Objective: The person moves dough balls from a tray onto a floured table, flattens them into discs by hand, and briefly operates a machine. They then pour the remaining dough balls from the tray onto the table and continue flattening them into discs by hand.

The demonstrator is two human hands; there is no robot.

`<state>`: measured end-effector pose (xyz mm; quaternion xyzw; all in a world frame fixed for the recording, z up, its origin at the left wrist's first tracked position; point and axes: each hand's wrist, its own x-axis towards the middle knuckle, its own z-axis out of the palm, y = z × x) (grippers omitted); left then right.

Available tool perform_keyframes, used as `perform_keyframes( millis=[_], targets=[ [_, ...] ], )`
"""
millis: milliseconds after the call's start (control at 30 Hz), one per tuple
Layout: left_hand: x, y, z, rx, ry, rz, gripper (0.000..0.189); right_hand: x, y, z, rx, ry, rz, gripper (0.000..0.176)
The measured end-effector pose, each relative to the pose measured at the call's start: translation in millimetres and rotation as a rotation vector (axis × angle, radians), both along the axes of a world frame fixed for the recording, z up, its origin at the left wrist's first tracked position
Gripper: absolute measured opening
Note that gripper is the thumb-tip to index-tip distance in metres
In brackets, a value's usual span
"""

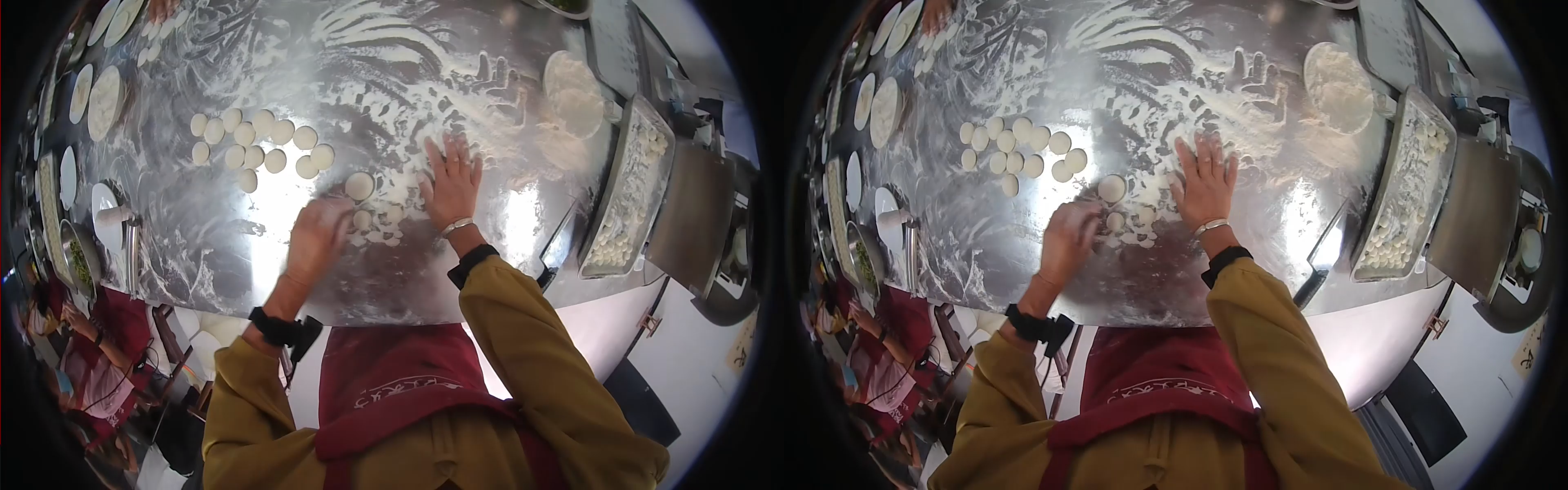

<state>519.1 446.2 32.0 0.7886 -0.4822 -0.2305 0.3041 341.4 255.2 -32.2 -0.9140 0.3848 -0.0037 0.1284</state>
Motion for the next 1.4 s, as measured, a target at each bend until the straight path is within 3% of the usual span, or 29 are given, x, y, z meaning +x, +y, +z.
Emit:
perform_keyframes(
  millis=[167,267,367,433,500,567,667,800,900,1033,1167,1267,1400],
  targets=[
    [-26.3,-9.5,-18.2,-0.021,-0.114,-0.123,0.029,-2.0,-1.9,4.3,-0.004,-0.012,-0.001,0.06],
    [-28.6,1.8,-23.1,-0.029,-0.098,-0.032,0.03,-9.3,-10.6,10.0,0.048,-0.155,0.038,0.054],
    [-21.9,31.3,-18.7,0.234,-0.153,-0.042,0.035,-15.2,-2.8,11.9,0.247,-0.341,0.064,0.045],
    [-22.4,34.0,-9.4,0.25,-0.257,0.02,0.042,-13.7,10.2,21.9,0.342,-0.411,0.132,0.04],
    [-22.0,24.3,2.0,0.216,-0.322,0.095,0.048,-2.9,35.5,35.0,0.367,-0.423,0.269,0.037],
    [-19.7,-4.2,6.7,0.13,-0.347,0.176,0.052,-0.1,50.6,33.7,0.432,-0.403,0.244,0.038],
    [-23.7,-18.5,-48.9,0.147,-0.439,0.077,0.053,-4.8,59.8,24.6,0.439,-0.39,0.198,0.037],
    [-21.1,-22.2,-42.1,0.189,-0.444,0.061,0.051,-12.6,58.7,42.7,0.302,-0.154,0.141,0.038],
    [-23.8,-19.6,-45.8,0.213,-0.441,0.086,0.051,-9.2,63.5,35.8,0.25,-0.132,0.178,0.04],
    [-30.5,-23.2,-28.8,0.163,-0.448,0.181,0.055,-10.2,59.6,42.3,0.393,-0.274,0.046,0.037],
    [-65.9,-64.1,-8.8,-0.025,-0.427,-0.022,0.062,-50.0,38.5,51.2,0.393,-0.464,-0.21,0.034],
    [-88.7,-91.8,-38.4,-0.01,-0.345,-0.293,0.062,-82.9,20.4,40.6,0.327,-0.441,-0.344,0.036],
    [-95.1,-97.5,-39.4,0.046,-0.281,-0.301,0.059,-90.7,30.6,39.9,0.305,-0.337,-0.327,0.043]
  ],
)
